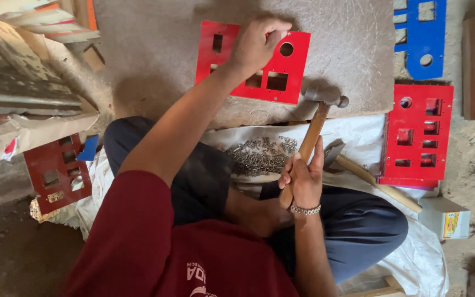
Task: The person sits on the floor and uses a hammer to drive nails into red and blue plastic templates placed over wooden frame pieces. They repeatedly pick up templates, align them, hammer nails, and stack the finished frames.
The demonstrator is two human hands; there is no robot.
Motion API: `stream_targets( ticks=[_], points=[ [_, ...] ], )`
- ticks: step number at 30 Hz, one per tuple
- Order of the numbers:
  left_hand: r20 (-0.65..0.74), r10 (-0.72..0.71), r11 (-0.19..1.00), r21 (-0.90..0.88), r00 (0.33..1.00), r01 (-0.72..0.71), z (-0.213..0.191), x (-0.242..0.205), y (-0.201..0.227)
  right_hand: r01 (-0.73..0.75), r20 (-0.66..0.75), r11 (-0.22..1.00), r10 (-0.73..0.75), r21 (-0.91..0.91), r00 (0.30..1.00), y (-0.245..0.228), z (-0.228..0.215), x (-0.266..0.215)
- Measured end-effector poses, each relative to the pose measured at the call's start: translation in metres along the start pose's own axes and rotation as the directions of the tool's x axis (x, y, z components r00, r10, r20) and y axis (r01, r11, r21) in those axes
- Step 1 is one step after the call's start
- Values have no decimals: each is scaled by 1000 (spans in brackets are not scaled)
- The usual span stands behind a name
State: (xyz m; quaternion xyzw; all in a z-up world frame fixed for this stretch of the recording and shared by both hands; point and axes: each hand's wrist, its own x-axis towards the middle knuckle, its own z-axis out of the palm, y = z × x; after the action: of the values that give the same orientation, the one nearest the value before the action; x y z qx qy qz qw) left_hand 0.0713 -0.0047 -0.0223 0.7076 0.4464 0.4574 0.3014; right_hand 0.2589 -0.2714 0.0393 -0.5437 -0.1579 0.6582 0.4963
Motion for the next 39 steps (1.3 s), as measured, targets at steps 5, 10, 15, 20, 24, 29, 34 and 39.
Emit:
stream_targets(
  ticks=[5,10,15,20,24,29,34,39],
  points=[
    [50,-12,1000,-18,999,13,10,2,-13,-25,-14,999,26,29,1000,-1,1,2],
    [22,22,1000,-4,1000,-22,10,3,-10,-109,-35,991,112,77,993,-11,6,5],
    [-18,143,989,48,990,-142,3,2,-3,-62,-99,992,51,-109,994,-15,17,0],
    [16,98,995,-1,995,-98,0,6,-8,170,-123,783,-299,-599,946,-20,31,-6],
    [-17,80,997,15,997,-80,4,0,-11,487,279,182,-629,-854,725,-30,30,3],
    [-84,107,994,-14,991,-109,5,2,-14,498,322,175,-575,-850,752,-45,35,35],
    [-12,-26,982,-188,1000,23,3,-1,-13,506,404,31,-561,-862,722,-60,50,53],
    [-27,-55,981,-189,998,49,3,-4,-9,495,443,-20,-479,-869,758,-68,57,64]
  ],
)
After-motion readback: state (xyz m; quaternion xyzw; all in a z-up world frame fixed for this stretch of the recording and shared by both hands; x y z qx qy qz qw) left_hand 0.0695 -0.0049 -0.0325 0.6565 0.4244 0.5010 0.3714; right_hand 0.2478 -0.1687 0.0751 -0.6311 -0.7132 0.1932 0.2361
